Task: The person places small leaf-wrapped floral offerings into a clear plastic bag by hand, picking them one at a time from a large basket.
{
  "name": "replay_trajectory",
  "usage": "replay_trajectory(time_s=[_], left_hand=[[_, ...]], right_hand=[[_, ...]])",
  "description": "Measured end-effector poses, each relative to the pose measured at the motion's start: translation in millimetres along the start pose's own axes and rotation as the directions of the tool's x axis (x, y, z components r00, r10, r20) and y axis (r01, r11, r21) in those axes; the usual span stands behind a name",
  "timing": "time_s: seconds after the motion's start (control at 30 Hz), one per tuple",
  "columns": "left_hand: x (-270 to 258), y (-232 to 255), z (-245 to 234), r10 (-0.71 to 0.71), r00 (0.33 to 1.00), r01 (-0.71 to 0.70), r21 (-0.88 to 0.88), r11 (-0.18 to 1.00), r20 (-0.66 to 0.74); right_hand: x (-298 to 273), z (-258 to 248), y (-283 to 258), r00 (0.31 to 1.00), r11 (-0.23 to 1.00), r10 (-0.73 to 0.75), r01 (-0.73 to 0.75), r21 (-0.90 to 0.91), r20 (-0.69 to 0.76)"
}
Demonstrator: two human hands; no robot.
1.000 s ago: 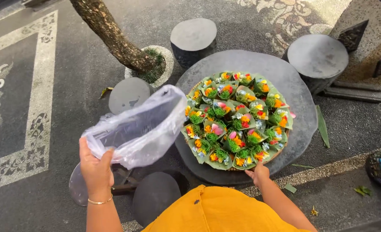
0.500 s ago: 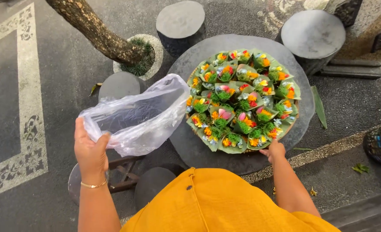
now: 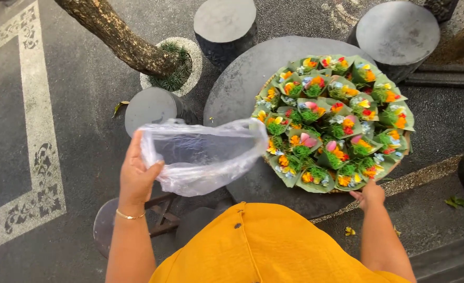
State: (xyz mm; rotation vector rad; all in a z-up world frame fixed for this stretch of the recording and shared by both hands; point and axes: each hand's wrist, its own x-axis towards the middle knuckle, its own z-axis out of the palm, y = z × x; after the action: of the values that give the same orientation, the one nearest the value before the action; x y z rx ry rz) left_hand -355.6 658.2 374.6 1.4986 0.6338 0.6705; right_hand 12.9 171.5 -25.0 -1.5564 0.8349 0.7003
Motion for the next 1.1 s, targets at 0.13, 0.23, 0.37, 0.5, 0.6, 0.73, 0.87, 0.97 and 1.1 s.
replay_trajectory(time_s=[0.13, 0.23, 0.37, 0.5, 0.6, 0.73, 0.87, 0.97, 1.1], left_hand=[[51, -30, -12, -0.091, 0.976, 0.095, -0.011, 0.995, 0.196], [111, -58, -7, 0.094, 0.91, -0.131, 0.064, 0.989, 0.404], [179, -96, 10, -0.115, 0.835, 0.034, 0.158, 0.987, 0.539], [210, -134, 21, -0.019, 0.736, -0.144, 0.184, 0.972, 0.677], [220, -162, 18, 0.03, 0.7, -0.281, 0.237, 0.93, 0.714], [217, -133, 23, 0.0, 0.667, -0.279, 0.25, 0.927, 0.745], [190, -116, 22, -0.048, 0.58, -0.378, 0.321, 0.868, 0.813], [181, -111, 1, -0.123, 0.518, -0.488, 0.411, 0.77, 0.846], [171, -112, -11, -0.138, 0.687, -0.415, 0.541, 0.731, 0.713]], right_hand=[[11, -5, 19, 0.993, 1.0, 0.007, -0.005, 0.016, -0.119], [23, -9, 30, 0.975, 0.999, -0.018, 0.027, 0.036, -0.221], [-16, 13, 10, 0.925, 0.994, -0.102, 0.08, -0.075, -0.367], [-65, 63, -4, 0.365, 0.473, -0.881, 0.697, -0.538, -0.302], [-184, 169, -37, 0.132, 0.145, -0.989, 0.847, -0.512, -0.062], [-246, 280, -29, 0.492, 0.504, -0.73, 0.856, -0.113, 0.473], [-228, 335, -31, 0.301, 0.222, -0.545, 0.952, -0.212, 0.783], [-230, 350, -44, 0.189, 0.016, -0.811, 0.953, -0.302, 0.553], [-253, 342, -59, 0.346, 0.181, -0.708, 0.932, -0.315, 0.616]])
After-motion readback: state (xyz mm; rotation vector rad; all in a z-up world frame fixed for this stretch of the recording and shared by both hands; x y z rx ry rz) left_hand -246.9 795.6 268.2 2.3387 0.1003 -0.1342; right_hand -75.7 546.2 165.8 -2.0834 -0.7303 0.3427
